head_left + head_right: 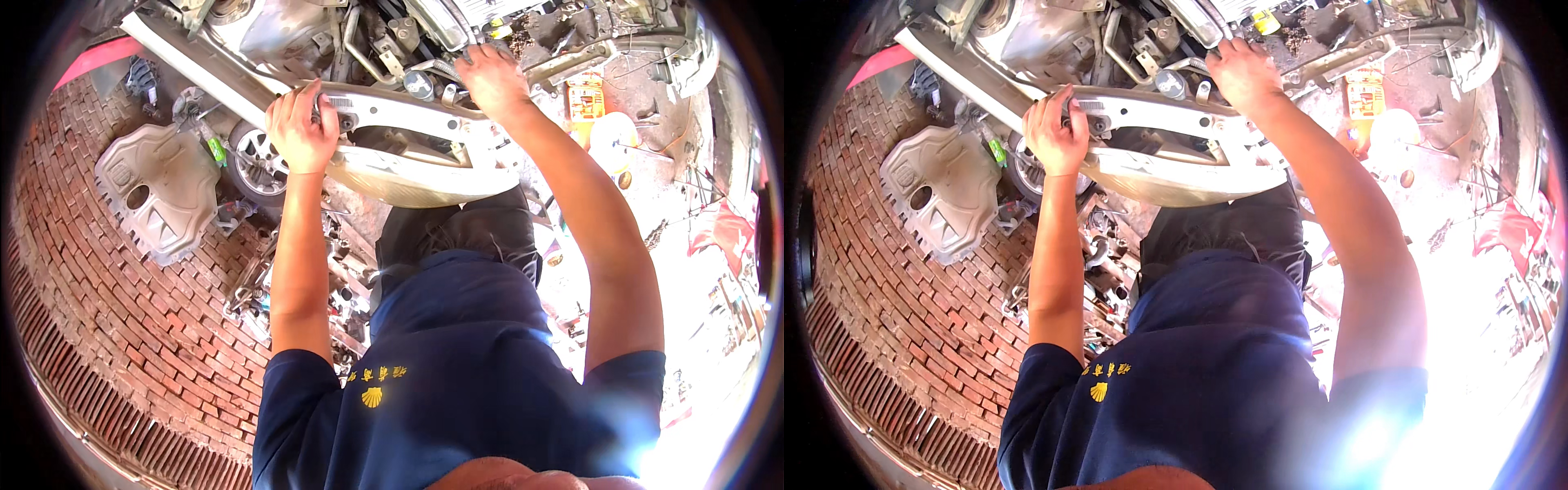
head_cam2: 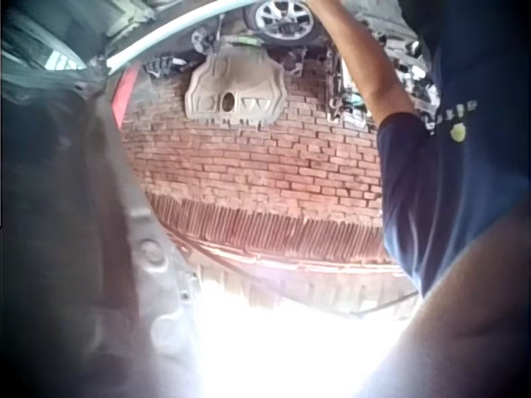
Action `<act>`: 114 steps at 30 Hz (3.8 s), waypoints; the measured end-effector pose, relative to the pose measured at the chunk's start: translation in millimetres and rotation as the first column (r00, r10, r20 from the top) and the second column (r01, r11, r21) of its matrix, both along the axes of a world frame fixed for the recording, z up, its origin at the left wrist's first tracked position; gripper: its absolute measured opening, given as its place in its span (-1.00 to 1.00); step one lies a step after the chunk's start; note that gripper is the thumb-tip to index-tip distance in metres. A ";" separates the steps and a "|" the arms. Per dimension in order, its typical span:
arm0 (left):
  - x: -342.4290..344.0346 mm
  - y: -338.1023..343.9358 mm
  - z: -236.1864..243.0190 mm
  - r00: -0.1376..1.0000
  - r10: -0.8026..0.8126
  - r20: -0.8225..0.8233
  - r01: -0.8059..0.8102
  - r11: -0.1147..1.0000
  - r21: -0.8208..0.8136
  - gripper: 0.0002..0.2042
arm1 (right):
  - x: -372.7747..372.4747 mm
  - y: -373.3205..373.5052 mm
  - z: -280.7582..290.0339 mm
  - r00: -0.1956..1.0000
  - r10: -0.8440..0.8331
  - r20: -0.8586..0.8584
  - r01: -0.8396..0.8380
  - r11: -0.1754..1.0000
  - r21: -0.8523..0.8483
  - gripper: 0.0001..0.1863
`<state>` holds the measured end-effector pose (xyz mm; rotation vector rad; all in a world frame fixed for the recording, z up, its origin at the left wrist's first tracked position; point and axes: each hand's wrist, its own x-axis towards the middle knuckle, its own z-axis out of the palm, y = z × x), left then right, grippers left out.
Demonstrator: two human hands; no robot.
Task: The person works on a car engine, loosening fasteners with a socket wrench and then using a power tool to work on a component near a red support post.
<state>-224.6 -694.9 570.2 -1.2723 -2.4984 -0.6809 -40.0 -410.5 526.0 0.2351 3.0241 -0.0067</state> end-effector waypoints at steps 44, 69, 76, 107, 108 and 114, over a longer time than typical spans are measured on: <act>-2.7 2.0 -4.2 1.000 0.000 -0.030 0.001 0.999 0.033 -0.76 | -3.0 2.4 4.1 0.991 -0.068 0.113 0.068 0.998 0.010 -0.78; 0.5 -2.0 -2.1 1.000 0.008 -0.015 -0.007 0.999 0.038 -0.78 | -12.8 -7.9 22.8 0.958 -0.213 0.194 0.209 0.977 0.044 -0.75; -1.3 -2.0 -5.8 1.000 0.007 -0.020 -0.006 0.999 0.042 -0.78 | -18.3 -6.4 22.2 0.957 -0.113 0.268 0.090 0.991 0.094 -0.71; -0.3 -3.3 -2.2 1.000 0.007 0.013 -0.007 1.000 -0.015 -0.79 | -11.2 -2.9 10.8 0.993 -0.095 0.072 0.088 0.992 0.094 -0.81; -1.0 -1.9 -3.0 1.000 -0.008 0.012 0.008 1.000 0.009 -0.78 | -12.7 -0.3 14.3 0.978 -0.134 0.158 0.125 0.990 0.067 -0.81; -0.2 1.0 -1.2 1.000 -0.006 0.021 0.006 1.000 0.002 -0.76 | -6.1 -1.0 2.3 0.994 -0.081 0.078 0.073 0.993 0.093 -0.81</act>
